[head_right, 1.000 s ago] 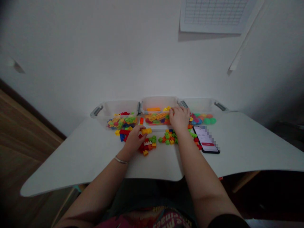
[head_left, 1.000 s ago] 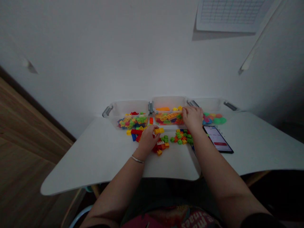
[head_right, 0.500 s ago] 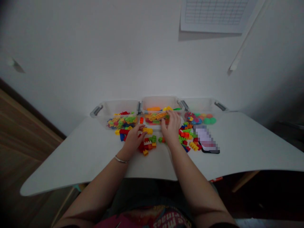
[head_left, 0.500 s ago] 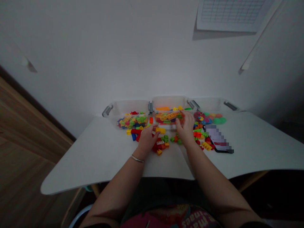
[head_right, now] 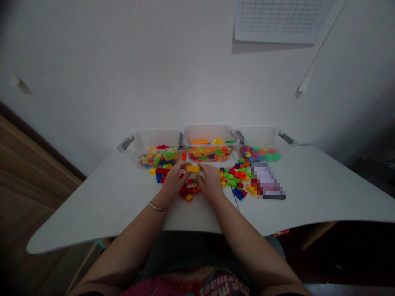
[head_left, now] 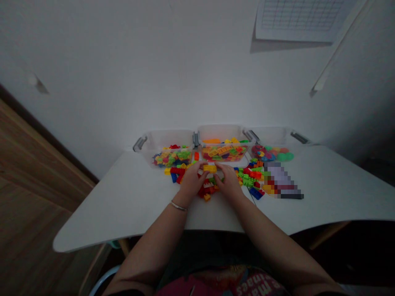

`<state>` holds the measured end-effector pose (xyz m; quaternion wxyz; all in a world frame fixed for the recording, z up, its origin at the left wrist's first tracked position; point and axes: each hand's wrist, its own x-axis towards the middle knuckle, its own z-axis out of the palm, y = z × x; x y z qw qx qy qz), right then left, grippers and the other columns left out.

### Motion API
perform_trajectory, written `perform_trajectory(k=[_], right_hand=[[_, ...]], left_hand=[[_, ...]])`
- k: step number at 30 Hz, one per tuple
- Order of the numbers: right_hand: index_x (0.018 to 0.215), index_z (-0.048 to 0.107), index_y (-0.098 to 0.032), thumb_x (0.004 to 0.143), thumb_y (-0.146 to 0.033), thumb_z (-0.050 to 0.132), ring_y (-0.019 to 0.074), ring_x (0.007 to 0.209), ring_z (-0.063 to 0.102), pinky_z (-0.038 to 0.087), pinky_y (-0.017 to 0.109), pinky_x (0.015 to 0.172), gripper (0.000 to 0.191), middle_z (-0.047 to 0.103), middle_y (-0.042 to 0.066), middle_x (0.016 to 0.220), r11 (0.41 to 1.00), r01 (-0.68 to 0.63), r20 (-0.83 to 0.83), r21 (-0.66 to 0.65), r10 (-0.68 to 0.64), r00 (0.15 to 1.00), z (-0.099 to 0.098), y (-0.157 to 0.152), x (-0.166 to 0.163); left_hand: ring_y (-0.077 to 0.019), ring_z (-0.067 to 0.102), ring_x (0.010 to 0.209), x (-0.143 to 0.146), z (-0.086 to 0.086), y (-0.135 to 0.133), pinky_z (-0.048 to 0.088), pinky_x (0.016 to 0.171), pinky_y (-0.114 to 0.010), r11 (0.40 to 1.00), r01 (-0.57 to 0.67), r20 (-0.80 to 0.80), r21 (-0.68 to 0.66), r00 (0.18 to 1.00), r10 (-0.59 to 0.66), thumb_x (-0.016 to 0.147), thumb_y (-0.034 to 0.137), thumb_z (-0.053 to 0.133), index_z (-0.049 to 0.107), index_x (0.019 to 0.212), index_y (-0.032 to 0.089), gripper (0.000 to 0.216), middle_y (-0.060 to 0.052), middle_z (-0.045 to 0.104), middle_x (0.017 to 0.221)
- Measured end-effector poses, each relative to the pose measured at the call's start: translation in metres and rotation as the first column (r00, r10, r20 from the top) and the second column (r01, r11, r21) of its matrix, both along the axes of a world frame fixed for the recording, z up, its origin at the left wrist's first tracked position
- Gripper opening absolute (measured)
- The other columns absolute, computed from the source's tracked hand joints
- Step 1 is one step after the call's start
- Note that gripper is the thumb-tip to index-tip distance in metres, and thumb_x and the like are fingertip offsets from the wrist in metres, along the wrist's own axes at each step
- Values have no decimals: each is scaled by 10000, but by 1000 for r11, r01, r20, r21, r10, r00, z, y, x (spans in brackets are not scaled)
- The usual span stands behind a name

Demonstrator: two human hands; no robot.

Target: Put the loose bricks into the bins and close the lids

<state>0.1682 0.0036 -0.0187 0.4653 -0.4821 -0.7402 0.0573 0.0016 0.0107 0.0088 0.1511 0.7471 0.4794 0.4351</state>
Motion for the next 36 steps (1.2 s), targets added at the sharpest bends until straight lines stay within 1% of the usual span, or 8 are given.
perform_trajectory(k=[8, 11, 14, 18, 22, 26, 31, 36], right_hand=[[1079, 652, -189, 797, -277, 565, 244, 925, 607, 496, 439, 869, 308, 677, 99, 989, 995, -3, -129, -104, -10, 992, -4, 5, 5], [1121, 632, -182, 783, -265, 557, 225, 836, 592, 512, 409, 801, 356, 653, 77, 896, 993, 11, -182, -115, -32, 983, -6, 6, 6], [1122, 619, -175, 785, -279, 554, 215, 816, 586, 515, 397, 783, 359, 646, 87, 928, 997, 20, -236, -78, -38, 971, -4, 10, 7], [1106, 619, -196, 803, -296, 553, 207, 872, 594, 506, 390, 824, 326, 651, 103, 1049, 997, 50, -254, 57, -34, 967, 18, 21, 13], [1123, 608, -195, 817, -293, 538, 209, 913, 594, 481, 397, 873, 328, 653, 101, 1084, 964, 211, -306, 162, -154, 939, 48, 38, 25], [1004, 657, -196, 839, -281, 502, 226, 992, 579, 427, 410, 951, 241, 671, 86, 1052, 941, 284, -206, 185, -246, 947, 68, 55, 34], [1064, 691, -199, 872, -292, 470, 274, 1030, 562, 382, 446, 940, 308, 693, 102, 1060, 919, 391, 93, 49, -394, 914, 79, 64, 30], [1035, 725, -209, 916, -335, 407, 272, 963, 596, 367, 427, 913, 362, 725, 110, 979, 913, 406, 367, -46, -363, 856, 89, 62, 22]], left_hand=[[-185, 643, 950, 0, -4, -2, 516, 916, -371, 999, 30, -17, 16, 999, -30, 817, 142, 548, 551, 1144, 181, 329, -85, 647, 1104], [-201, 631, 977, -1, -2, -3, 507, 912, -370, 998, -19, -85, 54, 996, 23, 826, 149, 519, 561, 1131, 182, 310, -89, 650, 1091], [-237, 606, 1039, -4, -2, -4, 475, 938, -396, 988, -130, -206, 88, 968, 146, 817, 156, 511, 579, 1114, 178, 306, -98, 657, 1086], [-276, 578, 1050, -8, -7, -3, 452, 938, -420, 954, -284, -370, 95, 880, 299, 791, 180, 529, 608, 1101, 162, 321, -112, 653, 1080], [-286, 543, 1078, -10, -12, -2, 428, 968, -424, 942, -315, -446, 114, 831, 332, 786, 208, 537, 636, 1093, 164, 326, -114, 643, 1104], [-289, 518, 1106, -9, -13, -1, 406, 994, -440, 944, -312, -462, 109, 825, 326, 793, 225, 536, 651, 1097, 177, 328, -108, 638, 1152], [-309, 473, 1190, -10, -16, -1, 366, 1047, -465, 942, -316, -457, 113, 825, 331, 795, 250, 555, 670, 1086, 184, 320, -116, 634, 1181], [-319, 461, 1229, -11, -19, -2, 317, 1096, -499, 949, -305, -500, 75, 812, 300, 804, 292, 558, 681, 1089, 188, 327, -124, 623, 1212]])
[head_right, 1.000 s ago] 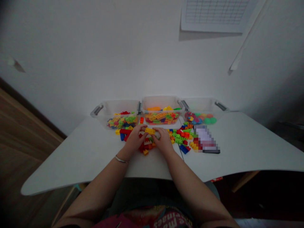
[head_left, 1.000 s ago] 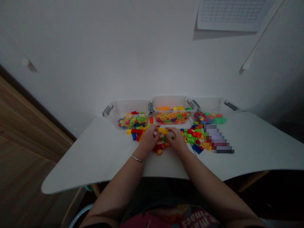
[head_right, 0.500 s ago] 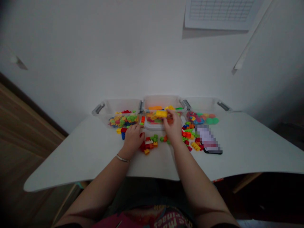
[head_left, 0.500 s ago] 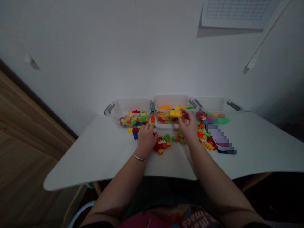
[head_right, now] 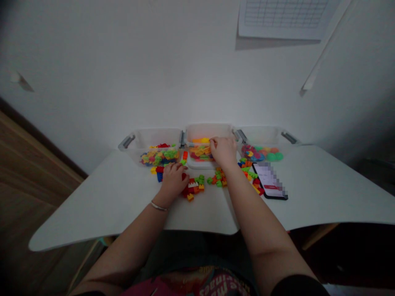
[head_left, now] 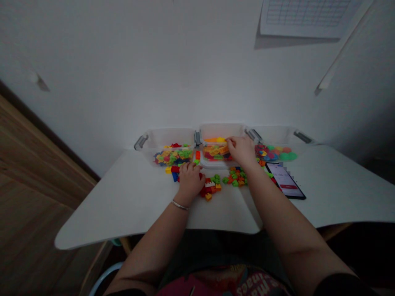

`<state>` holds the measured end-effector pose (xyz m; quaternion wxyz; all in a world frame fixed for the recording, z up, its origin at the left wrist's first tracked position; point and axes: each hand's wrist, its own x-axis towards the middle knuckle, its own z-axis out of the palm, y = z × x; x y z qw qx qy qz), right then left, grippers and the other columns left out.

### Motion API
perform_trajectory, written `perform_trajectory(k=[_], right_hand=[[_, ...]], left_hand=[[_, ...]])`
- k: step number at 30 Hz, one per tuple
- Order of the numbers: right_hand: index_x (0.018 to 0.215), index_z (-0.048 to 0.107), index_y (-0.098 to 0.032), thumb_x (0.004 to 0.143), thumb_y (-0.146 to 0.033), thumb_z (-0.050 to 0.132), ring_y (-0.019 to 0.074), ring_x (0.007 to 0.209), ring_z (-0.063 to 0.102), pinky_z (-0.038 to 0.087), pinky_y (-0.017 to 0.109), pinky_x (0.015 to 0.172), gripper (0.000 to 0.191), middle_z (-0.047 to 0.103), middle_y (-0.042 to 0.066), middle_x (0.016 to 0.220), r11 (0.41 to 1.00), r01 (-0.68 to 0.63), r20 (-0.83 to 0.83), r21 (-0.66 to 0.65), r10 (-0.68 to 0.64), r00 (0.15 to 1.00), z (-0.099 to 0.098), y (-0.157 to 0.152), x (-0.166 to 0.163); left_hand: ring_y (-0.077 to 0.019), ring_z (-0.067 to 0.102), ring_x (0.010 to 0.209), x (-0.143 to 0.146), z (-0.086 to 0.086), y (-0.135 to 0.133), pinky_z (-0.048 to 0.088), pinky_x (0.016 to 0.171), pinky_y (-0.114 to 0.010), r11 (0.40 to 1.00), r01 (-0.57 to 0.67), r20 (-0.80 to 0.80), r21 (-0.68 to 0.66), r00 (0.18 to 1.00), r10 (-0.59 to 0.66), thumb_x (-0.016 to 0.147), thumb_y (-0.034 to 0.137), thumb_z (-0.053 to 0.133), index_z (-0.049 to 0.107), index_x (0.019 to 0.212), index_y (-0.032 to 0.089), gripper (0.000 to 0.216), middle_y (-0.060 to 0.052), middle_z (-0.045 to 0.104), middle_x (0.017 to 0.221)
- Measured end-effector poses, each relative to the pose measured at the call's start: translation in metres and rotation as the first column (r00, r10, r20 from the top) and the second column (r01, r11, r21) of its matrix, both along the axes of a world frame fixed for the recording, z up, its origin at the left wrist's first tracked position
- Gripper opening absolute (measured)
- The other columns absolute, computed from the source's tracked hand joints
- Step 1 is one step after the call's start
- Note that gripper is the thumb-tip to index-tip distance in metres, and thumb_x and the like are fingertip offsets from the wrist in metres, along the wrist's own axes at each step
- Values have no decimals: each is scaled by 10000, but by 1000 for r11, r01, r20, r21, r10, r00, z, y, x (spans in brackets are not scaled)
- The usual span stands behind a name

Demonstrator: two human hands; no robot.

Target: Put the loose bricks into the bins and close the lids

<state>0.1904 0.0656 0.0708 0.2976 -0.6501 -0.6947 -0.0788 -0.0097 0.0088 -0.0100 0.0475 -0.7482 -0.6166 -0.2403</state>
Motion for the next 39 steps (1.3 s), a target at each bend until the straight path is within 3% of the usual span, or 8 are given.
perform_trajectory(k=[4, 8, 12, 17, 21, 27, 33, 39], right_hand=[[1045, 719, -198, 930, -330, 393, 262, 969, 617, 354, 441, 962, 370, 730, 112, 1012, 997, -83, 44, -8, 83, 996, -2, 1, -1], [1091, 686, -186, 883, -292, 472, 273, 1034, 607, 327, 500, 1031, 317, 707, 110, 1106, 967, -197, -102, 159, 215, 971, -11, 4, 4], [1111, 642, -169, 835, -245, 485, 261, 1081, 583, 404, 472, 997, 327, 678, 110, 1139, 918, -236, -246, 318, 320, 915, -19, -3, 8], [1106, 622, -187, 851, -228, 457, 246, 1094, 568, 411, 449, 1000, 306, 666, 108, 1125, 895, -201, -306, 399, 336, 891, -31, -32, -4], [1134, 628, -177, 849, -259, 505, 261, 1153, 532, 388, 452, 1030, 320, 635, 125, 1192, 895, -375, -182, 243, 422, 888, -46, -53, -23], [1290, 554, -150, 816, -365, 606, 295, 1265, 456, 376, 468, 1063, 523, 508, 168, 1378, 862, -496, -107, -100, 487, 867, -71, -81, -44], [1321, 542, -219, 790, -497, 637, 348, 1297, 418, 277, 566, 1109, 607, 480, 136, 1421, 822, -542, 9, -174, 552, 834, -85, -94, -50], [1297, 557, -196, 814, -358, 623, 301, 1255, 464, 380, 487, 1062, 514, 504, 141, 1385, 864, -477, -9, -161, 482, 876, -91, -79, -36]], left_hand=[[-323, 474, 1227, 1, -2, -1, 279, 1119, -542, 999, 33, -13, -36, 999, -33, 817, 308, 554, 692, 1055, 208, 293, -111, 651, 1165], [-341, 460, 1246, 0, -4, 1, 288, 1116, -559, 997, 73, 36, -18, 997, -73, 804, 287, 576, 691, 1049, 207, 282, -112, 660, 1159], [-320, 442, 1266, -1, -1, 5, 329, 1116, -499, 993, 92, 144, 68, 984, -101, 797, 253, 574, 687, 1026, 203, 260, -99, 649, 1175], [-315, 364, 1328, -6, 11, 5, 219, 1160, -539, 974, -82, 252, 209, 967, 28, 799, 234, 546, 674, 1019, 207, 256, -105, 588, 1244], [-348, 249, 1388, -16, 16, 8, 151, 1154, -586, 903, -358, 370, 238, 893, 256, 790, 262, 547, 654, 1045, 193, 285, -138, 475, 1357], [-395, 303, 1329, -30, 8, 17, 189, 1101, -620, 870, -490, 379, 59, 817, 435, 744, 301, 573, 665, 991, 179, 290, -183, 520, 1219], [-375, 404, 1232, -30, -2, 23, 266, 1051, -593, 870, -488, 340, -64, 809, 479, 755, 354, 573, 685, 915, 226, 234, -147, 570, 1100], [-304, 523, 1067, -26, -2, 23, 332, 1028, -490, 932, -352, 292, -84, 886, 361, 787, 321, 535, 693, 897, 236, 210, -112, 615, 918]])
